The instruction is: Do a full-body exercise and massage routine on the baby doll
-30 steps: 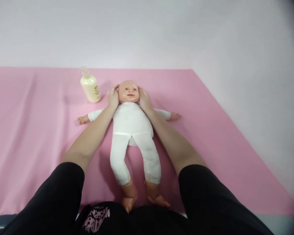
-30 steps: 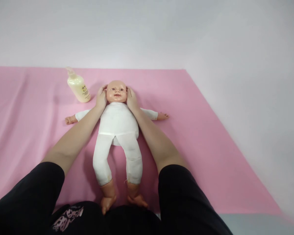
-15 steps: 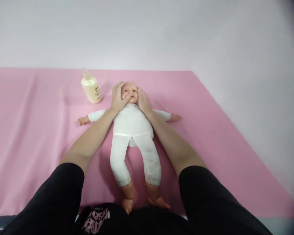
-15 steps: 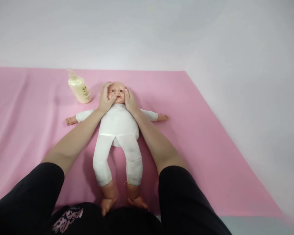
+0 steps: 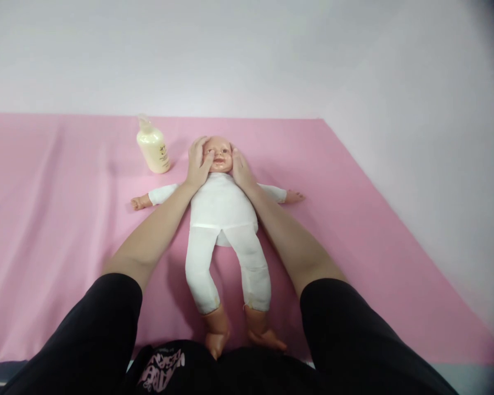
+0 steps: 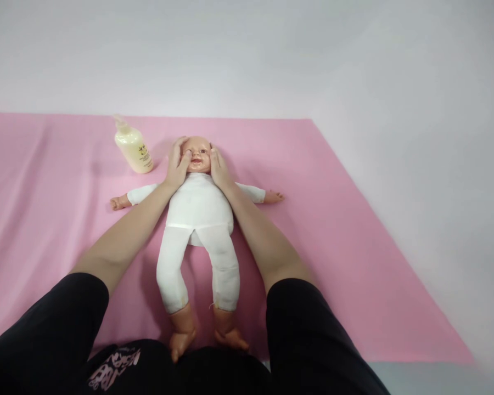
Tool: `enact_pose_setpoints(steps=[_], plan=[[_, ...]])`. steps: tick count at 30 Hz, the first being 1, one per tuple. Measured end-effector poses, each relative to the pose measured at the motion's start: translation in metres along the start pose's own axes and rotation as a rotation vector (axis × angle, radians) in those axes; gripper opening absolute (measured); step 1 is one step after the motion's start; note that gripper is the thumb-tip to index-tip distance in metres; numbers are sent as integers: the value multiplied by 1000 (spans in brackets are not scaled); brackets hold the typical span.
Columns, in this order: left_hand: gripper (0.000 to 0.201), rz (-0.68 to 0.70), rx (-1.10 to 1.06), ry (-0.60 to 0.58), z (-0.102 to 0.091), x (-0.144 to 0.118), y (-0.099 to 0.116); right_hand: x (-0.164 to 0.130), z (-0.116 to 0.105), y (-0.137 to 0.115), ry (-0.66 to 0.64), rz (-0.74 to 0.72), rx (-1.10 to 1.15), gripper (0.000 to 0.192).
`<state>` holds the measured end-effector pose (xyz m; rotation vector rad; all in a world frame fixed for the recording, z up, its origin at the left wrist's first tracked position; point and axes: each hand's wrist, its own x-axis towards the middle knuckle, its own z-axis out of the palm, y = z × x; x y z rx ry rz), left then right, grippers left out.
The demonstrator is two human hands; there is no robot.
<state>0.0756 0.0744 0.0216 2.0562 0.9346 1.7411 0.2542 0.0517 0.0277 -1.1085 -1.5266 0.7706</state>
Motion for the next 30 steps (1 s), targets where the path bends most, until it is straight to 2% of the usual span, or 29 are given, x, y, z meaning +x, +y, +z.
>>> enact_pose_setpoints(steps=[3, 6, 8, 12, 14, 18, 21, 23, 26, 30], plan=[[56, -30, -50, 30, 2, 0, -2, 3, 0, 3, 64, 19, 40, 80], [58, -83, -113, 53, 5, 0, -10, 8, -1, 11, 62, -14, 88, 70], [56, -182, -163, 75, 6, 0, -19, 11, -1, 16, 48, -23, 120, 62], [38, -460, -219, 171, 7, 1, -39, 13, -1, 21, 56, 9, 153, 53], [32, -497, -216, 186, 6, 1, -44, 12, 0, 19, 60, 38, 149, 52], [43, -373, -163, 161, 5, 1, -39, 5, 0, 8, 76, 66, 89, 58], [57, -219, -108, 104, 2, 0, -26, 1, -1, 0, 59, 67, 13, 67], [59, -141, -76, 74, 0, -1, -17, -1, -1, -4, 29, 62, -14, 73], [61, -57, -31, 28, -2, 0, -6, -2, -2, -7, -3, 32, -31, 80], [74, -6, 28, -35, -2, 1, 1, -1, -2, -5, -67, 9, -43, 90]])
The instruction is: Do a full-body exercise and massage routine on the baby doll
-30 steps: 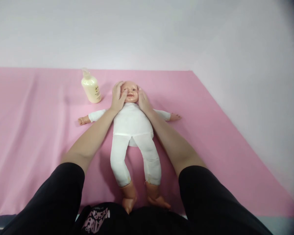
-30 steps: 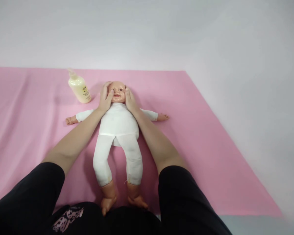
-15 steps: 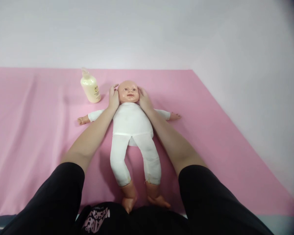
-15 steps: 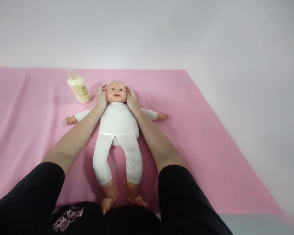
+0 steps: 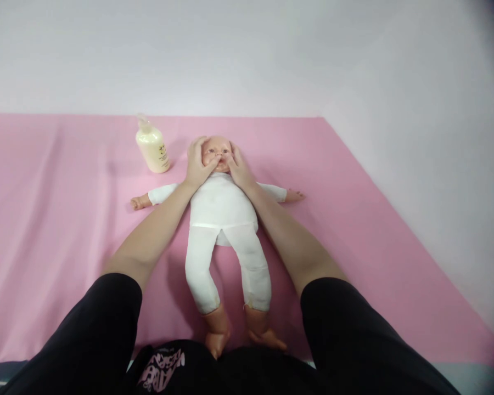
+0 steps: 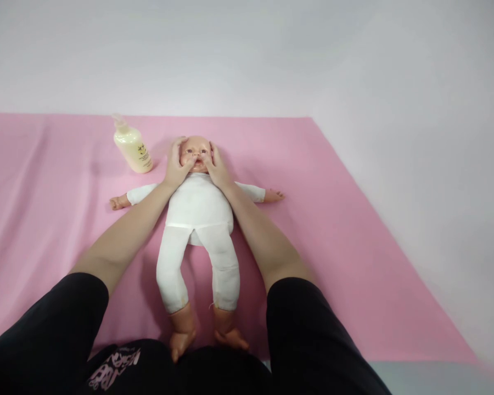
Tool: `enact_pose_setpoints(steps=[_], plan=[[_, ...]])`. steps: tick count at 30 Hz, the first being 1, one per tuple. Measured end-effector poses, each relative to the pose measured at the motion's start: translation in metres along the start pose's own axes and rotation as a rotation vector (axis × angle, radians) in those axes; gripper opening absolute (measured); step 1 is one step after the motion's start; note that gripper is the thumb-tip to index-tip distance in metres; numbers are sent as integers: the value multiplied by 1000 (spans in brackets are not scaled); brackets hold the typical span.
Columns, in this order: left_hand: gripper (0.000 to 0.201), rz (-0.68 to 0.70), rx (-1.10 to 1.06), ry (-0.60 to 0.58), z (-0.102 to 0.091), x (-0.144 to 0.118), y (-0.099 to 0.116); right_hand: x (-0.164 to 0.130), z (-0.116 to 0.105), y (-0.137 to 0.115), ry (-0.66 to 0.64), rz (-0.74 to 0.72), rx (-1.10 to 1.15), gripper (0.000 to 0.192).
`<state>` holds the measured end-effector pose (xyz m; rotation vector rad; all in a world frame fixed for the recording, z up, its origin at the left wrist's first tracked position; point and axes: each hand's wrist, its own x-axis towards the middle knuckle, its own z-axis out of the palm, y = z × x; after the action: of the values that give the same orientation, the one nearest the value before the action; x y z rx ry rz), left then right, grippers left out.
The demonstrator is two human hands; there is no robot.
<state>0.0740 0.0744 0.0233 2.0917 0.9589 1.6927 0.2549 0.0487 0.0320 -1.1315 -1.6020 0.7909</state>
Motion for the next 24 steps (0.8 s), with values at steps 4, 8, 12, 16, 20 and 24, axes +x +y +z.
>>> enact_pose_setpoints(steps=[4, 8, 12, 16, 20, 24], plan=[[72, 7, 28, -16, 0, 0, 1, 0, -1, 1, -36, -17, 6, 98], [68, 24, 19, -13, -1, -1, 1, -1, -1, 0, -27, -10, 6, 96], [66, 14, 10, -6, 0, -2, -1, -1, 2, -2, 31, 19, 13, 93], [66, 5, 2, 0, 0, -2, 0, 0, 3, -2, 82, 27, 33, 96], [65, -57, -73, 33, 2, -1, -6, 3, 1, 2, 115, 16, 32, 86], [63, -281, -239, 136, 9, 1, -31, 7, 2, 11, 134, -9, 90, 75]])
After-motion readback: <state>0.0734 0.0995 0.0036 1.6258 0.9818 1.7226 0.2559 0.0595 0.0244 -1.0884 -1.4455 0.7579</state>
